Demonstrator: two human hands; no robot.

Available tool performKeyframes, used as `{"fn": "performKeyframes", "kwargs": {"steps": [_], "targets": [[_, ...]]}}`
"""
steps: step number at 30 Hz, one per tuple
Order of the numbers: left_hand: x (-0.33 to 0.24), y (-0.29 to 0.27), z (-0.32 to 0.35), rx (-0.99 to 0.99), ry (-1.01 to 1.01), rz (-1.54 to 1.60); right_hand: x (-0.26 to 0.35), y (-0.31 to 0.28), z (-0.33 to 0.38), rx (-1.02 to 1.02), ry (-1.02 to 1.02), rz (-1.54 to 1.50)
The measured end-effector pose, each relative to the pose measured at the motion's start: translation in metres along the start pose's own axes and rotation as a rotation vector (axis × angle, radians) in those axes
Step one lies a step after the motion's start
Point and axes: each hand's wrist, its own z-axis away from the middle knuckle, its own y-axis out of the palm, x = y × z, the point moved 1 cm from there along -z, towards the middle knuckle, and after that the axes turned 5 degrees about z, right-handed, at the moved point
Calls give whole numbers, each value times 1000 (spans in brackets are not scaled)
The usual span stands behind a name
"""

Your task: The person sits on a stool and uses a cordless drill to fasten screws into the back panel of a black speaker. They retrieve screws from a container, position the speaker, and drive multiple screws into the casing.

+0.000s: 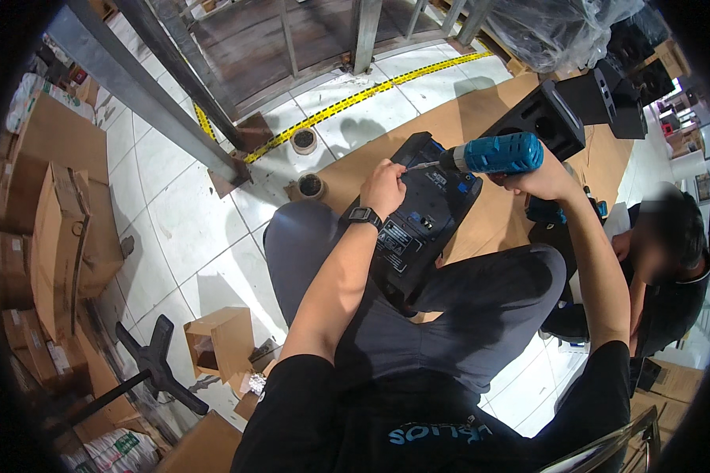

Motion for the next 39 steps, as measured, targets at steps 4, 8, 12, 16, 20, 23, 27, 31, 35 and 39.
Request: {"fn": "performKeyframes", "kwargs": {"steps": [4,8,12,16,20,23,27,31,35,39], "targets": [[-4,0,1,17,-26,-59,1,0,-7,36,43,-5],[-5,0,2,12,-34,-70,-1,-1,-12,18,50,-22],[-5,-1,2,26,-41,-95,0,-5,-19,55,33,-39],[-3,1,3,26,-52,-80,7,-8,-28,115,77,-38],[-1,2,3,15,-40,-70,17,-11,-35,114,58,-12],[-10,-6,-2,-59,-3,-10,26,-11,-43,114,104,121],[-48,-35,-13,-153,133,425,41,-6,-61,101,30,248],[-111,-72,-12,-154,302,658,60,0,-73,192,-11,318],[-170,-84,-47,-172,571,670,72,8,-75,242,59,367],[-187,-90,-67,-222,581,602,76,7,-80,220,64,358]]}}
